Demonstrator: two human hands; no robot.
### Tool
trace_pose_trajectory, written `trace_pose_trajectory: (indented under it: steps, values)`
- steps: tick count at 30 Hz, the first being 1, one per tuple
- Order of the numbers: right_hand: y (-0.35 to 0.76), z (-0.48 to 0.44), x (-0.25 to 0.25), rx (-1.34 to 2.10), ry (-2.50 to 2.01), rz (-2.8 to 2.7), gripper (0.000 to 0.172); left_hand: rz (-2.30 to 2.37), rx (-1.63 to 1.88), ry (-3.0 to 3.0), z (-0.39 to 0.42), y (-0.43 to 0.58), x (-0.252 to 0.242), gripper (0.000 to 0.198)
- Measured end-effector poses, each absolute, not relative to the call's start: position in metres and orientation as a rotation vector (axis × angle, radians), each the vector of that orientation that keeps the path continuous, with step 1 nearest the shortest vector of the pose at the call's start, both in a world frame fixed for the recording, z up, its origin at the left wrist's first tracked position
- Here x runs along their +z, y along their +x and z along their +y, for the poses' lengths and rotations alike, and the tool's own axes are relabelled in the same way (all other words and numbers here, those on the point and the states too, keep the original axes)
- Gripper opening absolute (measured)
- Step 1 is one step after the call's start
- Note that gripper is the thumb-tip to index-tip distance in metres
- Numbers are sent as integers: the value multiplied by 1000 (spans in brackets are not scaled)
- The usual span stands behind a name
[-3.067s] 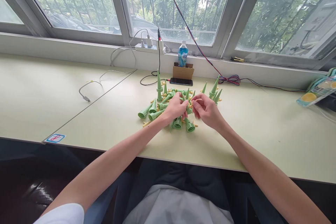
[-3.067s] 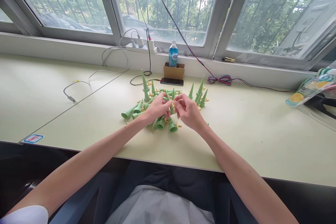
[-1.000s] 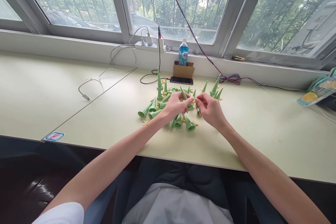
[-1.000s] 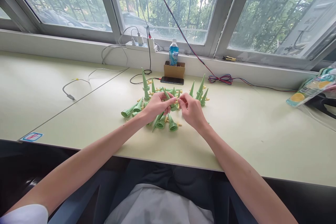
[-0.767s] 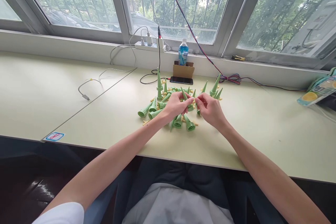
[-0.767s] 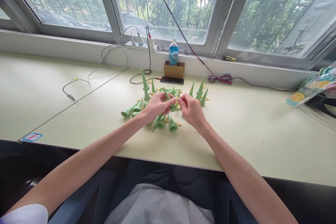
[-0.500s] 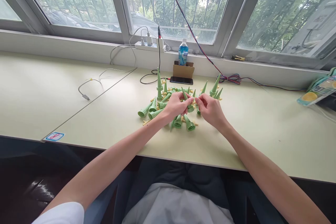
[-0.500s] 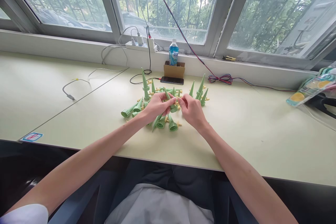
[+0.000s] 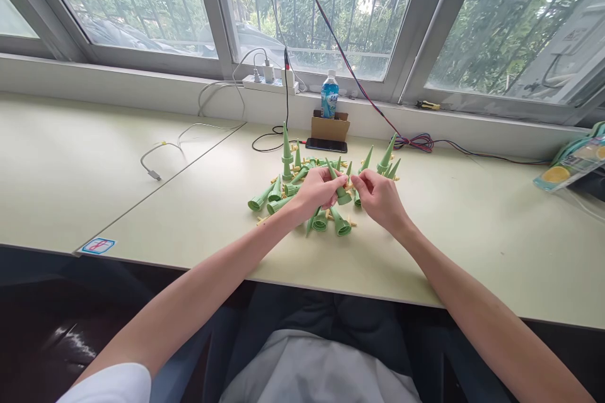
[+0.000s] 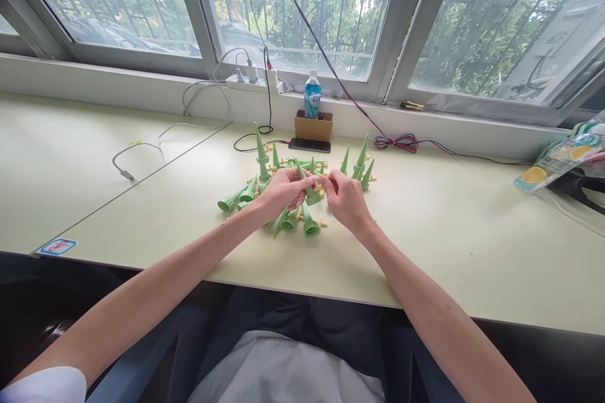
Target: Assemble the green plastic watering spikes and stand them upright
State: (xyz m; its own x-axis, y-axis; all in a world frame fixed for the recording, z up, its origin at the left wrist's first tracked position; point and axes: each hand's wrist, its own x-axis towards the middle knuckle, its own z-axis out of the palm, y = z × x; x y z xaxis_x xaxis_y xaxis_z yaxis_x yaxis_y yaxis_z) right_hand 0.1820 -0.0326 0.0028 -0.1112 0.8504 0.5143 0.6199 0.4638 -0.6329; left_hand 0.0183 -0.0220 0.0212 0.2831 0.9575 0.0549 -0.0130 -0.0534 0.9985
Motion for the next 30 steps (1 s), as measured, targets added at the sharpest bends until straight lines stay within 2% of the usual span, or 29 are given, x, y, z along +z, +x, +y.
trace_pose_trajectory:
  steps: [11,22,30]
  values:
    - [182,-33,1,445,-1171,-1816,28,1045,970,1248,-22,17,25,21]
    - [181,-35,4,518,-1126,-1811,25,1024,951,1162,-18,15,22,21]
    - [182,-34,4,512,-1156,-1812,28,1030,1001,1280,-22,16,24,19]
